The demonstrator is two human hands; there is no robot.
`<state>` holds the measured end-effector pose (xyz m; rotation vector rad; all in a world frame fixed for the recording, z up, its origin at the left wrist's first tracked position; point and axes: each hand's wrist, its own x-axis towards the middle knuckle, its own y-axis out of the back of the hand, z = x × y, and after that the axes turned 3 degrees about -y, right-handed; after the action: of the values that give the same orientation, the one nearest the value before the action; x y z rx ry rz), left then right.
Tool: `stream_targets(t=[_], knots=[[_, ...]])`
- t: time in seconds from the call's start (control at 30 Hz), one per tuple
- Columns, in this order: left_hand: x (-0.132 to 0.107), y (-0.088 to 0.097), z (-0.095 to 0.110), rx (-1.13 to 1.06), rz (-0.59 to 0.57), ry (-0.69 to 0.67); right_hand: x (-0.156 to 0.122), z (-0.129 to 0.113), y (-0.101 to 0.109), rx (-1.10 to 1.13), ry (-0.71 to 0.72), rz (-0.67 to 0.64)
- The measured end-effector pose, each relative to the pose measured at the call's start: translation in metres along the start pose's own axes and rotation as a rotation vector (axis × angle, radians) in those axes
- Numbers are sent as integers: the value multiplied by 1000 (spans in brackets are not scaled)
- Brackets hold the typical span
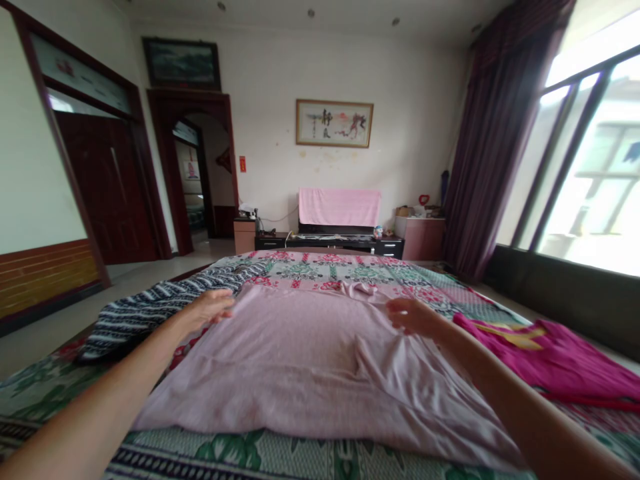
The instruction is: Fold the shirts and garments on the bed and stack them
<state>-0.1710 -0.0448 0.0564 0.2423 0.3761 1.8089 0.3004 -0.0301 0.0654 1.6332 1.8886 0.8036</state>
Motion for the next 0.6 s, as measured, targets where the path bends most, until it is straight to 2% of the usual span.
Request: stream_targets(t=[0.1, 0.2, 0.4, 0.6], knots=[[19, -17, 5, -337, 95, 74, 33, 8, -4, 391, -83, 146], [33, -34, 5, -520, 152, 104, 61, 15, -10, 615, -58, 240], [56, -58, -13, -585, 170, 95, 97, 24, -26, 699, -80, 302], [62, -62, -28, -624, 158, 61, 111, 27, -47, 656, -155, 330]])
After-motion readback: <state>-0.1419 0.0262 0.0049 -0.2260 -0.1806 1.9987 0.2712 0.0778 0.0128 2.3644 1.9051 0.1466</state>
